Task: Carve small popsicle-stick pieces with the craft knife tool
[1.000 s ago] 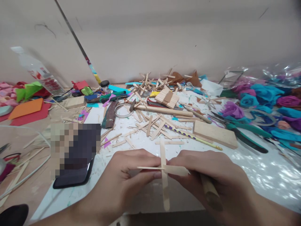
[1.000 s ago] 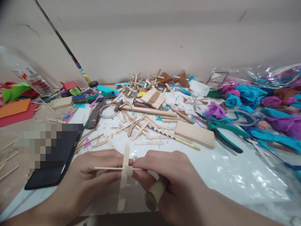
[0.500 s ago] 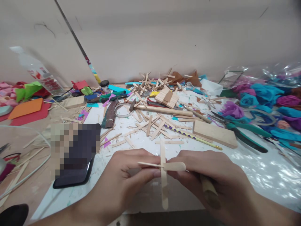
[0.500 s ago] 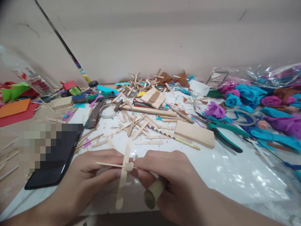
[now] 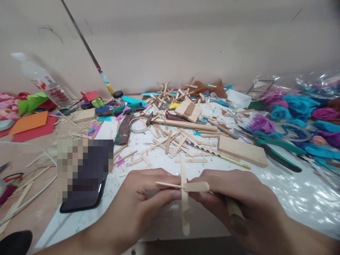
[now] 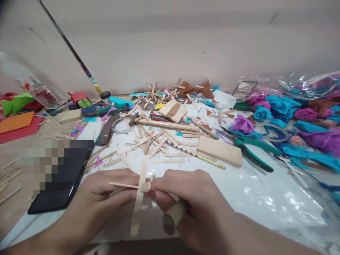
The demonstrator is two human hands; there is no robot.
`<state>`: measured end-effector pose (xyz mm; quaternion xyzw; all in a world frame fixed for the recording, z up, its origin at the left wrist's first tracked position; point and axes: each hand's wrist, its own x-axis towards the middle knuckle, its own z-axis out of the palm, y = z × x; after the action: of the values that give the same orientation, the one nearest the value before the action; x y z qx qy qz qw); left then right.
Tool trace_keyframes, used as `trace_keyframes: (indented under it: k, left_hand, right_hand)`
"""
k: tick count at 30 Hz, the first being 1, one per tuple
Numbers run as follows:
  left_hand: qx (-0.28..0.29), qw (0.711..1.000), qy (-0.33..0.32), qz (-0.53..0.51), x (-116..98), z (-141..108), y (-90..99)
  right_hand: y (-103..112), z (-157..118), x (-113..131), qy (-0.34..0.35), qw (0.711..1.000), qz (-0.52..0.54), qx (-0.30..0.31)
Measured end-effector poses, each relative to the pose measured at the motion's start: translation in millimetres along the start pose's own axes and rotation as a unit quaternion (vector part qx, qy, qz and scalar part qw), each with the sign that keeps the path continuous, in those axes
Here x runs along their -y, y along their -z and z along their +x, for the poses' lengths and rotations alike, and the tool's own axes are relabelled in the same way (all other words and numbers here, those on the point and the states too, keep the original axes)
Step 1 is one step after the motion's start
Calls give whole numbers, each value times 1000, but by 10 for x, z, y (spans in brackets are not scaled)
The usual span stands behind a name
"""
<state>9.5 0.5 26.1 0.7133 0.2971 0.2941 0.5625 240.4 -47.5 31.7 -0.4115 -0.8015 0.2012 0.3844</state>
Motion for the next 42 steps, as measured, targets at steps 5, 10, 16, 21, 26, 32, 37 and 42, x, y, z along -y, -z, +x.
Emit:
trace_keyframes:
  k: [5,10,16,21,26,32,37,42]
  left_hand:
    - [-3,1000,-1,-2,4,9,3]
    - [-2,1000,2,4,-14,15,-1]
    - [-4,1000,4,-2,-21,22,0]
    - [-2,1000,10,2,-28,11,-2]
    - [-1,1000,11,-3,-26,17,-1]
    - [2,1000,10,-1,-25,20,9]
    - [0,1000,12,-1,-38,6,5]
    - [-1,1000,13,0,-25,-1,2]
  right_hand:
    - [5,-20,-7,4,1000,3,6]
    - [1,-15,8,-1,1000,10,0]
    - [-5,9,20,1,1000,14,-3]
    - [4,3,11,3,1000,17,-6]
    - [4,-6,0,1,1000,17,4]
    - [7,0,11,3,1000,6,2]
    - [14,8,15,3,1000,-3,6]
    - [9,11,4,1,1000,0,7]
